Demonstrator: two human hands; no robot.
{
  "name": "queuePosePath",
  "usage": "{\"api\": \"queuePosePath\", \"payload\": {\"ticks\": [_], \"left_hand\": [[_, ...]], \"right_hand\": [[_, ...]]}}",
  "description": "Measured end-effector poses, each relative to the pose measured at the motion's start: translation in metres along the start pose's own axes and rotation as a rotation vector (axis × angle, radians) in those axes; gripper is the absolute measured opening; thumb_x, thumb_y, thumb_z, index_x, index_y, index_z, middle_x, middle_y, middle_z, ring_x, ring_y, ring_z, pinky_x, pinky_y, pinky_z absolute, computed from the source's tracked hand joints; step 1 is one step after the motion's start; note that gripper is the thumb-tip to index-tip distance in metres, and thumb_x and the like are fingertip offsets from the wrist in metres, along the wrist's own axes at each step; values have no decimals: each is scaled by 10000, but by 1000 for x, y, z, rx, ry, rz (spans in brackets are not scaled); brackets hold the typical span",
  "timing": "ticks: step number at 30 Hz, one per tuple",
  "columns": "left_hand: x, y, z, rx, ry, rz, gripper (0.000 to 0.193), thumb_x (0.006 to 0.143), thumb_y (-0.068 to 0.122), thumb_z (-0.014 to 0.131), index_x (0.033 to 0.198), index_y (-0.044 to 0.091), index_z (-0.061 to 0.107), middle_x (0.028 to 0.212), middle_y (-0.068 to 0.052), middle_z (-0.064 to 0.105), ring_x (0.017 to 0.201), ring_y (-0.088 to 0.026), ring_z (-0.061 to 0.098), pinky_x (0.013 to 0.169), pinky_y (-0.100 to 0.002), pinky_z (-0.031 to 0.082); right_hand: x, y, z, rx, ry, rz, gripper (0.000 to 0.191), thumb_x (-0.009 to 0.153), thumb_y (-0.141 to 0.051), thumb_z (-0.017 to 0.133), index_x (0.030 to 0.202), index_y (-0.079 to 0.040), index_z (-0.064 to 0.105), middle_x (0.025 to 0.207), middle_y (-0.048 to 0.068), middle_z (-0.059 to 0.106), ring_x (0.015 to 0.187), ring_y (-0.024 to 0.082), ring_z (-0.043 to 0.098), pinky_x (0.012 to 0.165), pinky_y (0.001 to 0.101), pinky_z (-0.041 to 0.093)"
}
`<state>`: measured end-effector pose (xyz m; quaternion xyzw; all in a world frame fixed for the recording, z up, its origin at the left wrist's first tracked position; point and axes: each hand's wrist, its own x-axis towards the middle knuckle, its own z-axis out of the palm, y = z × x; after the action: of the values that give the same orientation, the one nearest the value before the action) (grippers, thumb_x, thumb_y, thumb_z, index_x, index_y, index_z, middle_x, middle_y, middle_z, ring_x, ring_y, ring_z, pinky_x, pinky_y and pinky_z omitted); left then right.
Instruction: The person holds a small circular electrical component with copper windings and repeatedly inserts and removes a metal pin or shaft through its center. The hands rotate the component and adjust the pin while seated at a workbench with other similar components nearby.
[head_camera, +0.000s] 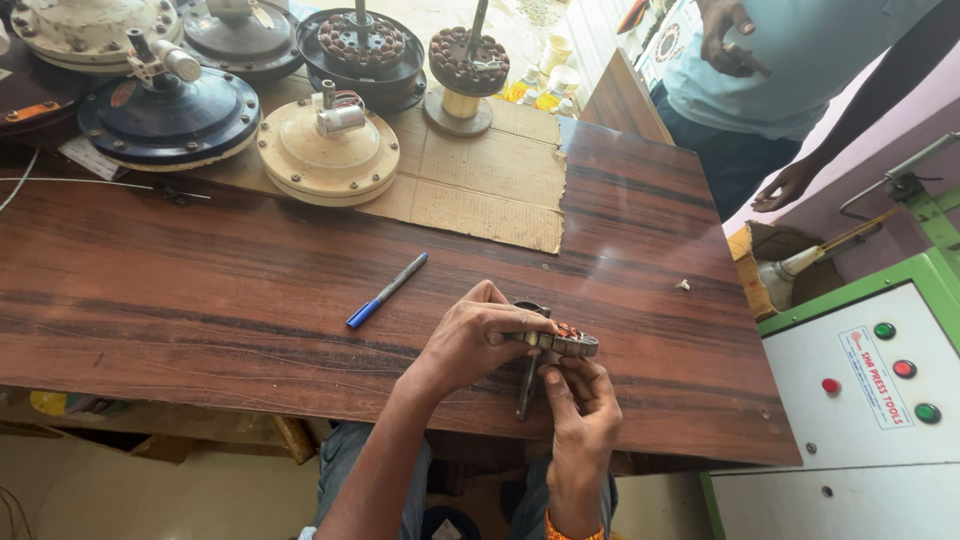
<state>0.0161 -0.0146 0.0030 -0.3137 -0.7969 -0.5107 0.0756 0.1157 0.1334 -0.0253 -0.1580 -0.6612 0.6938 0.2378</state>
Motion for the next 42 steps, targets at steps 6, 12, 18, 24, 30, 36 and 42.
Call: {"api": "queuePosePath", "payload": {"ticks": [6,12,18,24,30,36,42], "left_hand": [[-1,3,0,-9,27,6,347,738,246,856,1079,292,815,991,109,796,840,-158,543,848,-301,552],[-1,2,3,-3,20,-23,330,736,273,852,1063,300,817,998,120,801,834,-154,534,853,-294,544],[-1,0,4,-10,24,-5,323,752,290,850,1073,304,816,988,123,798,827,-148,525,845,-287,543],[-1,3,2,-28,15,-25,340,742,277,846,1079,312,817,980,125,798,821,-146,527,839,-282,547],[-3,4,-1,-42,42,20,375,736,251,849,1105,296,808,1008,99,793,831,-165,534,840,-300,548],[-4,6,-3,-2,27,-18,377,751,208,846,1120,270,812,905,41,769,861,-169,570,852,-328,549],[-5,10,-6,-2,50,-13,392,739,183,850,1126,221,807,926,24,782,890,-173,586,867,-336,539]], "right_hand": [[5,-1,1,91,-61,10,206,915,-26,713,1079,1,592,955,110,744,869,156,713,833,308,571],[2,6,-2,-5,-9,29,151,1006,-20,652,1146,22,692,951,111,693,750,150,577,628,307,447],[-2,16,-2,-302,65,-323,201,980,-7,628,1142,-11,748,1028,80,787,905,101,719,746,250,549],[-1,24,1,-536,147,-526,304,929,46,627,1165,-68,779,898,83,777,763,108,716,635,260,538],[-4,30,2,-616,156,-572,448,881,106,592,1224,-122,767,832,120,747,642,152,672,588,317,512],[-9,27,4,-640,114,-617,461,868,86,583,1233,-133,759,896,122,750,697,208,715,642,351,545],[-11,23,9,-656,97,-559,415,865,13,634,1212,-166,773,909,110,757,681,238,726,649,367,560]]}}
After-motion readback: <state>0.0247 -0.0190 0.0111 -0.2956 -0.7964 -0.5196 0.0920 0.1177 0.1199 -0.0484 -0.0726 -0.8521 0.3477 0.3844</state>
